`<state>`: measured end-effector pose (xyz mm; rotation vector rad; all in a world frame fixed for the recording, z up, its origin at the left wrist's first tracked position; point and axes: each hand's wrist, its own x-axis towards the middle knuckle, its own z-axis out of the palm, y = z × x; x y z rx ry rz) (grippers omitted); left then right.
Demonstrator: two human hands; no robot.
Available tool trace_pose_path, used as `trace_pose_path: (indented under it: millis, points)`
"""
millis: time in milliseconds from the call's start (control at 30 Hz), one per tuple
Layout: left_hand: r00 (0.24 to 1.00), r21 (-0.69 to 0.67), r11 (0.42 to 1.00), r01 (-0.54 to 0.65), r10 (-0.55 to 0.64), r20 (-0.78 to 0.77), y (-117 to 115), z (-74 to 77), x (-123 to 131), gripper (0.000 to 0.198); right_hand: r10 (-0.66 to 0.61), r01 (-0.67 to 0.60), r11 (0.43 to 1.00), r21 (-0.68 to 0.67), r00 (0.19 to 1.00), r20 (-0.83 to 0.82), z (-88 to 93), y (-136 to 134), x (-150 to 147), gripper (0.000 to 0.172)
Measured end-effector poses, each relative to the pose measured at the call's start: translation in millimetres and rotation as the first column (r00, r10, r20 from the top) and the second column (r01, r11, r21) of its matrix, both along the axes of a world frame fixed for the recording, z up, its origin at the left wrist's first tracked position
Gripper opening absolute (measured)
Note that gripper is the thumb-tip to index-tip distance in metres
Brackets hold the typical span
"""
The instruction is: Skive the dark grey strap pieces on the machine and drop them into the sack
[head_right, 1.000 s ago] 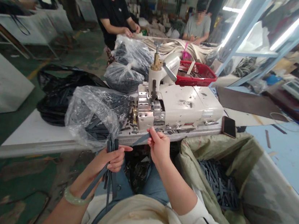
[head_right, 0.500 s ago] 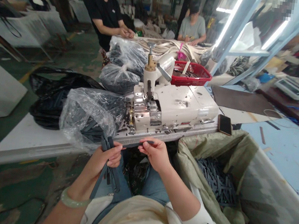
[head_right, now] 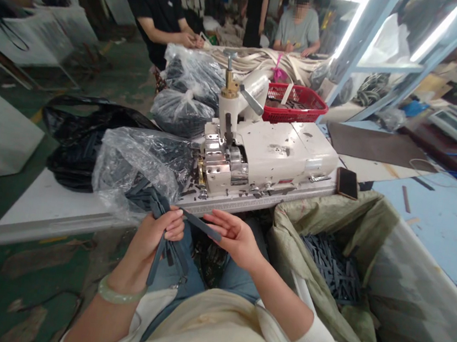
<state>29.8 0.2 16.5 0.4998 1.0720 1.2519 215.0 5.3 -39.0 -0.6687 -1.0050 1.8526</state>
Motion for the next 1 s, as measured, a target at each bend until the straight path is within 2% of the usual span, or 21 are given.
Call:
trace_pose_path:
  millis: [100,200,267,333,400,500,533,567,600,633,667,733,767,800,833,900,1000]
  points:
    - [0.999,-0.008,1.000,-0.006,0.006,-0.036,1,1.3,-2,0.030,0.013,-0.023,0.988,-0.151,0.998,-0.063,-3.8,-5,-2,0.049]
    - [0.999,-0.011,1.000,-0.007,0.006,-0.054,2,1.1,-2,0.032,0.038,-0.060,0.978,-0.201,0.993,-0.111,-2.4,-8,1,0.049]
    - [0.998,-0.008,1.000,-0.003,0.002,-0.055,2,0.3,-2,0.032,0.085,-0.118,0.967,-0.226,0.985,-0.153,0.1,-5,4,0.052]
    - [0.999,0.009,1.000,0.017,-0.016,-0.046,1,-1.6,-2,0.030,0.179,-0.234,0.927,-0.293,0.963,-0.203,2.8,2,6,0.045]
    - [0.998,0.040,0.998,0.052,-0.051,-0.047,0,-5.4,-2,0.026,0.337,-0.416,0.822,-0.388,0.906,-0.258,5.0,11,6,0.038]
    - [0.983,0.102,0.985,0.137,-0.121,-0.141,-3,-13.5,-3,0.022,0.587,-0.697,0.582,-0.418,0.716,-0.376,7.4,19,-1,0.060]
    - [0.974,0.119,0.979,0.165,-0.143,-0.176,-4,-16.3,-4,0.022,0.627,-0.748,0.532,-0.398,0.663,-0.409,8.1,20,-5,0.057]
    - [0.967,0.132,0.973,0.189,-0.161,-0.198,-4,-18.8,-5,0.022,0.637,-0.769,0.514,-0.380,0.639,-0.432,8.8,20,-8,0.050]
    - [0.964,0.138,0.970,0.200,-0.170,-0.203,-4,-20.9,-6,0.024,0.628,-0.764,0.529,-0.370,0.645,-0.435,9.7,20,-11,0.041]
    - [0.967,0.135,0.972,0.194,-0.166,-0.193,-3,-22.4,-7,0.025,0.598,-0.725,0.581,-0.371,0.689,-0.410,10.7,20,-14,0.034]
    - [0.973,0.124,0.977,0.175,-0.152,-0.176,-2,-23.5,-9,0.026,0.542,-0.646,0.667,-0.371,0.762,-0.353,12.0,23,-17,0.030]
    - [0.986,0.090,0.990,0.112,-0.099,-0.134,0,-24.3,-12,0.029,0.351,-0.385,0.864,-0.324,0.923,-0.158,15.7,36,-20,0.031]
    - [0.991,0.072,0.994,0.083,-0.075,-0.113,2,-24.3,-13,0.030,0.214,-0.219,0.938,-0.268,0.976,-0.046,18.1,46,-21,0.033]
    - [0.994,0.058,0.996,0.064,-0.058,-0.091,3,-24.4,-14,0.030,0.073,-0.061,0.978,-0.201,0.996,0.052,20.9,59,-21,0.035]
    - [0.996,0.049,0.997,0.057,-0.053,-0.069,4,-24.6,-15,0.030,-0.047,0.065,0.988,-0.139,0.991,0.127,23.8,72,-22,0.036]
    - [0.998,0.042,0.997,0.057,-0.055,-0.037,4,-25.7,-16,0.030,-0.167,0.189,0.978,-0.089,0.963,0.211,29.7,100,-23,0.036]
    - [0.998,0.036,0.998,0.050,-0.049,-0.030,3,-28.8,-17,0.031,-0.165,0.203,0.969,-0.141,0.956,0.244,36.9,129,-25,0.034]
